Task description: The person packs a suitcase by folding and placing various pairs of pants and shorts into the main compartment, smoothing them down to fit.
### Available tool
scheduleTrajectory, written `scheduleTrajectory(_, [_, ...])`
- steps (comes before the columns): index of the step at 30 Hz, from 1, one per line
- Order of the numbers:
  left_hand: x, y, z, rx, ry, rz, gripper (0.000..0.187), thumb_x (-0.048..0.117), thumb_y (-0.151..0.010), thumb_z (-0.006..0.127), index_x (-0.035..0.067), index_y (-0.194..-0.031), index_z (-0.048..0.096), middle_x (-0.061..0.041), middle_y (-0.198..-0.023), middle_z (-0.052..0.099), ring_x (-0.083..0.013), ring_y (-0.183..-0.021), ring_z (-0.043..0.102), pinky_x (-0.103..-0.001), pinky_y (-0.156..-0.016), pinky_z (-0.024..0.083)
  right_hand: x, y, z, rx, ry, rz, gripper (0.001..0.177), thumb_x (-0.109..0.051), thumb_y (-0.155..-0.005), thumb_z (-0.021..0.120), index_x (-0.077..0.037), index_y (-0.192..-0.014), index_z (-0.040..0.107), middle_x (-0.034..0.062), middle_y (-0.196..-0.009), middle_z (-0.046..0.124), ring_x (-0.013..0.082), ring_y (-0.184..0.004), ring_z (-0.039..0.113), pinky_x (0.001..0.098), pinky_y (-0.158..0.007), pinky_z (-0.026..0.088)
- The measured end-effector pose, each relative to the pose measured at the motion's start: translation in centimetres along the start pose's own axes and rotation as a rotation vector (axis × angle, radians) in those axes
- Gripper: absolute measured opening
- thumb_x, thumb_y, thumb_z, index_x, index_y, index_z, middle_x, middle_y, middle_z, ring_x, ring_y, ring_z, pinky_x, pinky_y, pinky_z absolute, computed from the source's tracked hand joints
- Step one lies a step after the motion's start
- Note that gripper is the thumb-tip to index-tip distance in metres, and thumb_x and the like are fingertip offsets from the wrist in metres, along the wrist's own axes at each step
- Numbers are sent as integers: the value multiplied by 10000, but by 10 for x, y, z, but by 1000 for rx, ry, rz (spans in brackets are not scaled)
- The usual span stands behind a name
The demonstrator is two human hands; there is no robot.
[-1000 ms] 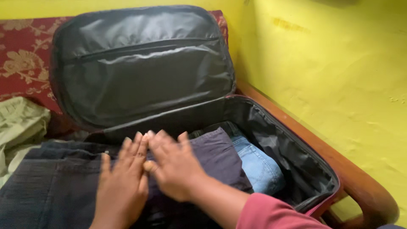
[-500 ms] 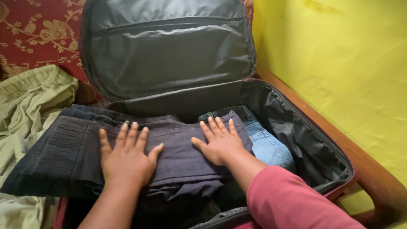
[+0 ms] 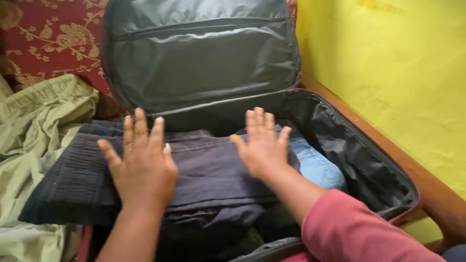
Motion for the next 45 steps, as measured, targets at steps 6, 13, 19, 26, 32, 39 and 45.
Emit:
scheduleTrajectory(6, [32, 23, 38, -550, -161, 140, 583, 345, -951, 394, 358, -1532, 344, 62, -1681, 180, -157, -1553, 111, -652, -1193, -89, -97, 62, 38, -194, -114, -603, 723, -536, -1042, 314, -163, -1647, 183, 45, -1731, 117, 271, -1601, 58, 649, -1220, 10])
scheduleTrajectory(13, [12, 30, 39, -732, -453, 119, 720, 639, -964, 234, 345, -1619, 194, 41, -1724, 43, -203, -1583, -35, -641, -1109, -168, -76, 58, 47, -451, -79, -481, 734, -597, -995, 318, -262, -1626, 151, -42, -1727, 67, 232, -1591, 10, 652, -1205, -49])
scheduleTrajectory(19, [-20, 6, 5, -611, -640, 108, 764, 702, -941, 214, 352, -1620, 207, 35, -1719, 96, -208, -1575, 27, -638, -1125, -88, -20, 30, 52, -424, 7, -295, 764, -621, -1005, 283, -245, -1644, 102, 45, -1725, 27, 264, -1580, 3, 527, -1249, -1])
scheduleTrajectory(26, [-80, -4, -19, -637, -555, 214, 656, 621, -968, 359, 355, -1564, 296, 80, -1682, 152, -197, -1554, 144, -583, -1150, 227, -8, 26, 63, -412, 103, -260, 802, -645, -997, 259, -199, -1639, 81, 45, -1721, 49, 241, -1587, 22, 458, -1255, 6])
scheduleTrajectory(32, [-119, -1, -37, -547, -128, 251, 713, 613, -918, 484, 400, -1583, 338, -2, -1727, 224, -250, -1490, 247, -438, -1119, 337, -23, 29, 54, -396, 117, -195, 788, -622, -1010, 293, -180, -1637, 114, 66, -1717, 71, 253, -1583, 41, 534, -1249, 43])
scheduleTrajectory(39, [-194, -12, 14, -625, 290, -397, 1083, 629, -853, 637, 100, -1652, 132, -251, -1537, 466, -376, -1404, 495, -429, -1147, 410, -100, 29, 1, -137, -232, -246, 772, -572, -937, 528, -120, -1541, 367, 126, -1652, 266, 293, -1551, 199, 593, -1198, 193])
scheduleTrajectory(45, [-226, -16, 71, -691, 246, -658, 997, 711, -839, 651, -77, -1446, 566, -313, -1427, 614, -436, -1303, 626, -464, -1106, 484, -237, 80, 2, -246, -546, -494, 1001, -620, -888, 629, 17, -1572, 271, 238, -1682, 191, 378, -1578, 105, 599, -1210, 102])
Point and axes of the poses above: each hand's wrist, its own y-axis away from the middle knuckle, its own z-axis out of the palm, x = y × z, the point moved 9 cm from there along -y, towards the middle knuckle
